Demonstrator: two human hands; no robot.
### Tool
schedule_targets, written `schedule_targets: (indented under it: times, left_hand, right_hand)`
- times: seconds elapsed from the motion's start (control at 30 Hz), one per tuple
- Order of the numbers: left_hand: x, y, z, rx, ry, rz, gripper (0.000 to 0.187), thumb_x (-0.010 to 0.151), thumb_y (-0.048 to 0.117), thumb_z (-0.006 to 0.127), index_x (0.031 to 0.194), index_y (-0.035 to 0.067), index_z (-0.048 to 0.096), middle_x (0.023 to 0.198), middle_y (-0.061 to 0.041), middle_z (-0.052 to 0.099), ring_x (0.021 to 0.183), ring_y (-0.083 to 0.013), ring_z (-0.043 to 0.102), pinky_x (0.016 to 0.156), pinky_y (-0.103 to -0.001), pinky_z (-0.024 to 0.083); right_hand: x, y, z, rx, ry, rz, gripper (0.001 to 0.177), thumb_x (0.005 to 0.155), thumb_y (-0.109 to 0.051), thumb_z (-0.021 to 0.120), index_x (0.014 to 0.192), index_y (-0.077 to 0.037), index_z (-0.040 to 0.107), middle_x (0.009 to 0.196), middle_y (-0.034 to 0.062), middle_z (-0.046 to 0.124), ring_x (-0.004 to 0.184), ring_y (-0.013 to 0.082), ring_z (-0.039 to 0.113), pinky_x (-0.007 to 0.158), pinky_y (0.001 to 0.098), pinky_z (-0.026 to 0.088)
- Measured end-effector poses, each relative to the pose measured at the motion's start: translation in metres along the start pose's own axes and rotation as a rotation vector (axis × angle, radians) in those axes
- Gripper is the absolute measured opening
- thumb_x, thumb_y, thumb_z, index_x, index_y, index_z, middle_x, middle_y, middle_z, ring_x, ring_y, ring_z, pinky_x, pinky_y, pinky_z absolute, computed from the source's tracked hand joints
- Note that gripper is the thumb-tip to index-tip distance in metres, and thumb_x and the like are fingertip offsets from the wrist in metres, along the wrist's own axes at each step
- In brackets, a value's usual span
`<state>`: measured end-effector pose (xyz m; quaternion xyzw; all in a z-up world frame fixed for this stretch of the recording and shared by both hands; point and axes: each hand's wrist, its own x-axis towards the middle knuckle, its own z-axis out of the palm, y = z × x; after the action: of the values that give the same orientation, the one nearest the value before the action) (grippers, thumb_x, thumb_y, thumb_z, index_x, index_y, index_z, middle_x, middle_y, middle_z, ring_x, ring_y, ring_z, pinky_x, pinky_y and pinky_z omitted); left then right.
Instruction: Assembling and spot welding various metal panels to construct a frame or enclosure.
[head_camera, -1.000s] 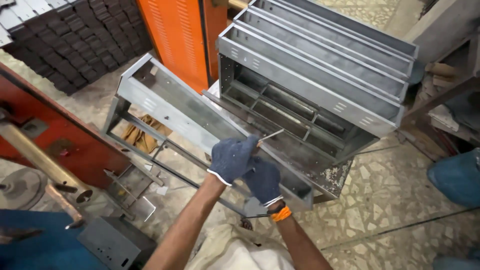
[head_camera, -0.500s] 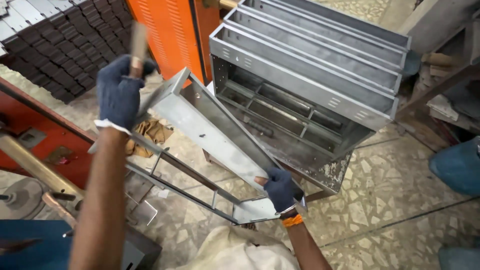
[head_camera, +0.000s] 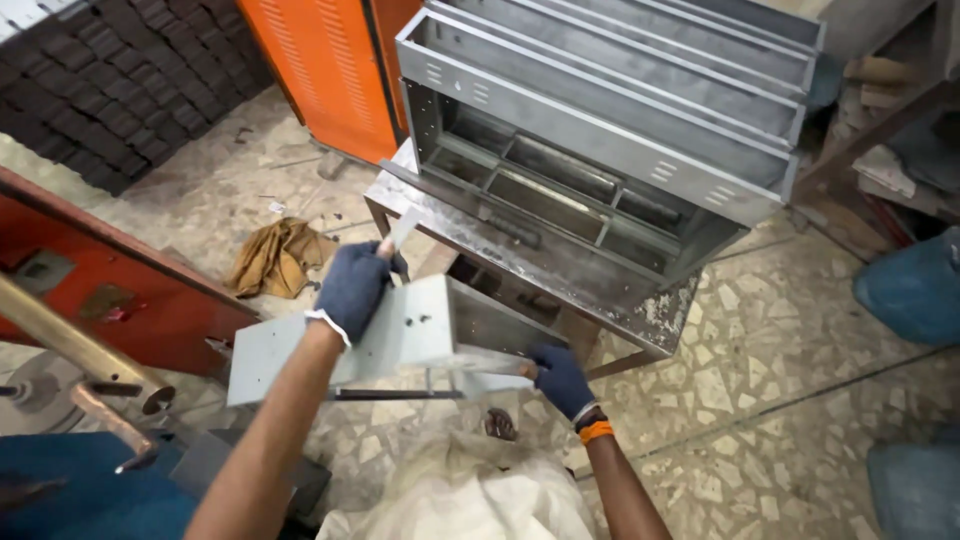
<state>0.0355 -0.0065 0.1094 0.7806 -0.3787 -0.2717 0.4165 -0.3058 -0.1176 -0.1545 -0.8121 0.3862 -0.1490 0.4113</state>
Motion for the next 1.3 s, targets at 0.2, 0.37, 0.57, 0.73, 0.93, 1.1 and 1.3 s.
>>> schedule_targets:
  times: [0.2, 0.37, 0.57, 0.73, 0.93, 1.1, 1.3]
  left_hand:
    - [-0.028, 0.003, 0.041, 0.058, 0.044, 0.012, 0.052, 0.101, 0.044, 0.049, 0.081, 0.003, 0.075, 0.066, -0.014, 0.068, 0.064, -0.0242, 0.066, 0.067, -0.039, 0.050]
    - [-0.036, 0.010, 0.043, 0.071, 0.086, 0.002, 0.052, 0.102, 0.044, 0.049, 0.082, 0.003, 0.074, 0.066, -0.014, 0.067, 0.065, -0.0251, 0.065, 0.067, -0.040, 0.048]
    - [-0.032, 0.002, 0.030, -0.007, 0.149, 0.068, 0.051, 0.106, 0.039, 0.049, 0.079, 0.000, 0.067, 0.064, -0.014, 0.061, 0.062, -0.0236, 0.058, 0.064, -0.040, 0.045]
    - [-0.035, -0.005, 0.027, -0.033, 0.265, 0.116, 0.053, 0.108, 0.037, 0.048, 0.076, -0.001, 0.065, 0.061, -0.010, 0.057, 0.059, -0.0200, 0.055, 0.062, -0.039, 0.044]
    - [-0.027, -0.040, 0.024, -0.132, 0.316, 0.017, 0.050, 0.105, 0.034, 0.054, 0.071, 0.000, 0.068, 0.059, -0.007, 0.056, 0.058, -0.0175, 0.051, 0.059, -0.037, 0.039]
    - [-0.027, -0.039, 0.020, -0.177, 0.320, 0.026, 0.047, 0.105, 0.030, 0.055, 0.072, 0.000, 0.070, 0.063, -0.006, 0.057, 0.064, -0.0148, 0.051, 0.063, -0.034, 0.039]
    - [-0.037, -0.029, 0.017, -0.282, 0.360, -0.093, 0.045, 0.104, 0.032, 0.057, 0.074, 0.001, 0.070, 0.066, -0.001, 0.056, 0.064, -0.0125, 0.048, 0.061, -0.033, 0.037]
  right_hand:
    - [-0.016, -0.037, 0.018, 0.022, 0.135, -0.224, 0.072, 0.085, -0.053, 0.075, 0.133, -0.001, 0.063, 0.131, 0.0233, 0.065, 0.123, 0.0383, 0.059, 0.101, 0.0422, 0.045]
    - [-0.016, -0.139, -0.005, 0.285, 0.237, -0.336, 0.072, 0.095, -0.057, 0.062, 0.138, 0.000, 0.059, 0.129, 0.0205, 0.067, 0.121, 0.0341, 0.063, 0.101, 0.0404, 0.048]
    - [0.026, -0.157, -0.003, 0.477, 0.231, -0.286, 0.072, 0.101, -0.061, 0.052, 0.137, 0.001, 0.060, 0.120, 0.0137, 0.072, 0.106, 0.0219, 0.069, 0.087, 0.0349, 0.056]
    - [0.068, -0.134, 0.012, 0.525, 0.222, -0.277, 0.068, 0.099, -0.054, 0.060, 0.137, 0.002, 0.058, 0.121, 0.0117, 0.071, 0.106, 0.0188, 0.067, 0.087, 0.0351, 0.057]
    - [0.059, -0.211, -0.048, 0.434, -0.024, -0.482, 0.069, 0.084, -0.034, 0.082, 0.135, 0.003, 0.055, 0.122, 0.0140, 0.068, 0.111, 0.0214, 0.064, 0.096, 0.0375, 0.053]
    - [0.063, -0.213, -0.044, 0.303, -0.069, -0.465, 0.065, 0.072, -0.023, 0.092, 0.126, -0.004, 0.063, 0.115, 0.0138, 0.073, 0.107, 0.0254, 0.073, 0.092, 0.0371, 0.058]
    - [0.058, -0.219, -0.036, 0.254, 0.119, -0.444, 0.071, 0.064, -0.026, 0.096, 0.122, -0.001, 0.064, 0.108, 0.0172, 0.072, 0.103, 0.0314, 0.073, 0.090, 0.0389, 0.057]
